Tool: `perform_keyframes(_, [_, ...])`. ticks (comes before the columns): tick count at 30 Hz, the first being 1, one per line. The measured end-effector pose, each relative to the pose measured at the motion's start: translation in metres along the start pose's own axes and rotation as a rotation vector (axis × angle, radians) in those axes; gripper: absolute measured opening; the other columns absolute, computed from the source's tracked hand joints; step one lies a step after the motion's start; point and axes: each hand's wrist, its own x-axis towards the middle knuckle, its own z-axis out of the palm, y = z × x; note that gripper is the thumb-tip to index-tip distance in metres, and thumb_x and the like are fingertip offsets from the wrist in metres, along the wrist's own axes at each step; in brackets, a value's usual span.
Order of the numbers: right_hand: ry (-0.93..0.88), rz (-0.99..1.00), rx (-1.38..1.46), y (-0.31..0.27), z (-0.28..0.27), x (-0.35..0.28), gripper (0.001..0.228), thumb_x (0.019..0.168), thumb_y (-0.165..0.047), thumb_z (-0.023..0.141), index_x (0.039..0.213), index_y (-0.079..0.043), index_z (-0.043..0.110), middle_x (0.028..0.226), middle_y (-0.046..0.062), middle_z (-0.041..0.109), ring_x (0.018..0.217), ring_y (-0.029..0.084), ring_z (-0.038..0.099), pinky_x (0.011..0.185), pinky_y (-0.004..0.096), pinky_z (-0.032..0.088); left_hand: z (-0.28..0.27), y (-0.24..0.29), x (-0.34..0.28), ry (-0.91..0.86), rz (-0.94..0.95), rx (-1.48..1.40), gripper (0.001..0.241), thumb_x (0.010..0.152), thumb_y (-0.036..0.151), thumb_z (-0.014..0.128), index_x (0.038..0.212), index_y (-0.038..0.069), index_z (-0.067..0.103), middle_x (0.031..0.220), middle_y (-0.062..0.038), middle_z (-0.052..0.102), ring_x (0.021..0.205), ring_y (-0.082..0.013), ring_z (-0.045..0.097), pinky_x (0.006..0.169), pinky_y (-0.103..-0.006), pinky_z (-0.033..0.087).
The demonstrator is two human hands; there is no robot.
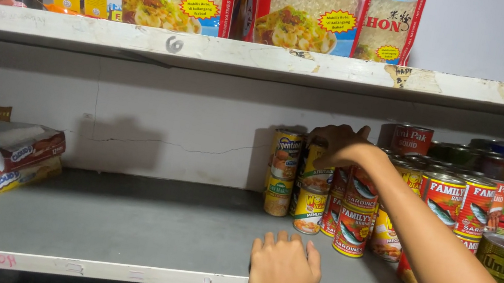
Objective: Restocking various canned food items from a large box onto a store shelf.
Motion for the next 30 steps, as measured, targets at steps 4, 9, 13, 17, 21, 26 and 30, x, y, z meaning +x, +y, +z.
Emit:
perform_keyframes(4, [0.009, -0.001, 0.003, -0.005, -0.004, -0.004, 0.079, 0.065, -0.051, 0.086, 0.138, -0.04, 0.058, 0.137, 0.004, 0.064, 0.132, 0.03, 0.057, 0.109, 0.065, 0.034, 0.001, 0.0, 0.001, -0.009, 0.002, -0.009, 0.042, 0.097, 0.034, 0.052, 0.084, -0.001, 0.073, 0.087, -0.017, 0.07, 0.087, -0.034, 0.065, 0.082, -0.0454, 0.046])
perform_keyframes(9, [-0.011, 0.017, -0.019, -0.006, -0.008, -0.004, 0.076, 0.065, -0.05, 0.086, 0.136, -0.042, 0.061, 0.135, 0.003, 0.065, 0.131, 0.029, 0.058, 0.109, 0.065, 0.034, 0.0, 0.0, 0.001, -0.018, -0.005, -0.005, 0.043, 0.097, 0.034, 0.052, 0.083, -0.001, 0.073, 0.086, -0.017, 0.069, 0.087, -0.034, 0.065, 0.081, -0.0447, 0.046])
perform_keyframes(13, [-0.03, 0.019, -0.053, -0.01, -0.012, -0.009, 0.075, 0.065, -0.048, 0.085, 0.136, -0.044, 0.063, 0.135, 0.001, 0.067, 0.13, 0.028, 0.059, 0.11, 0.065, 0.033, 0.003, -0.001, 0.001, 0.007, -0.005, -0.008, 0.041, 0.096, 0.034, 0.053, 0.083, 0.0, 0.073, 0.085, -0.016, 0.069, 0.086, -0.0341, 0.065, 0.081, -0.045, 0.046])
perform_keyframes(17, [-0.061, 0.03, -0.146, -0.014, -0.007, -0.005, 0.078, 0.071, -0.05, 0.082, 0.143, -0.047, 0.054, 0.143, 0.003, 0.058, 0.136, 0.03, 0.051, 0.112, 0.069, 0.027, 0.004, 0.0, 0.0, 0.017, -0.012, 0.0, 0.041, 0.096, 0.034, 0.053, 0.081, 0.001, 0.073, 0.085, -0.016, 0.069, 0.086, -0.0344, 0.065, 0.081, -0.0453, 0.046])
perform_keyframes(21, [-0.051, 0.081, -0.169, -0.025, -0.011, -0.014, 0.088, 0.08, -0.046, 0.081, 0.155, -0.039, 0.037, 0.156, 0.011, 0.042, 0.148, 0.036, 0.031, 0.113, 0.074, 0.015, 0.004, -0.001, 0.0, 0.05, -0.01, 0.012, 0.041, 0.095, 0.033, 0.054, 0.079, 0.001, 0.073, 0.083, -0.017, 0.07, 0.084, -0.0347, 0.066, 0.08, -0.0454, 0.046])
perform_keyframes(26, [0.349, -0.172, 0.004, -0.021, 0.015, -0.056, 0.072, 0.085, -0.031, 0.075, 0.149, -0.019, 0.044, 0.14, 0.018, 0.05, 0.131, 0.037, 0.046, 0.108, 0.061, 0.034, 0.006, -0.002, -0.004, 0.086, 0.021, 0.005, 0.042, 0.096, 0.033, 0.053, 0.077, 0.001, 0.074, 0.081, -0.017, 0.07, 0.081, -0.0338, 0.066, 0.08, -0.0447, 0.047])
perform_keyframes(30, [0.721, -0.519, -0.074, -0.052, -0.017, -0.146, 0.034, 0.087, -0.022, 0.071, 0.117, -0.011, 0.061, 0.108, 0.009, 0.061, 0.105, 0.027, 0.059, 0.092, 0.049, 0.041, 0.015, -0.008, -0.006, 0.124, 0.14, -0.039, 0.046, 0.1, 0.034, 0.051, 0.077, 0.002, 0.075, 0.081, -0.017, 0.071, 0.079, -0.0338, 0.066, 0.081, -0.0446, 0.046])
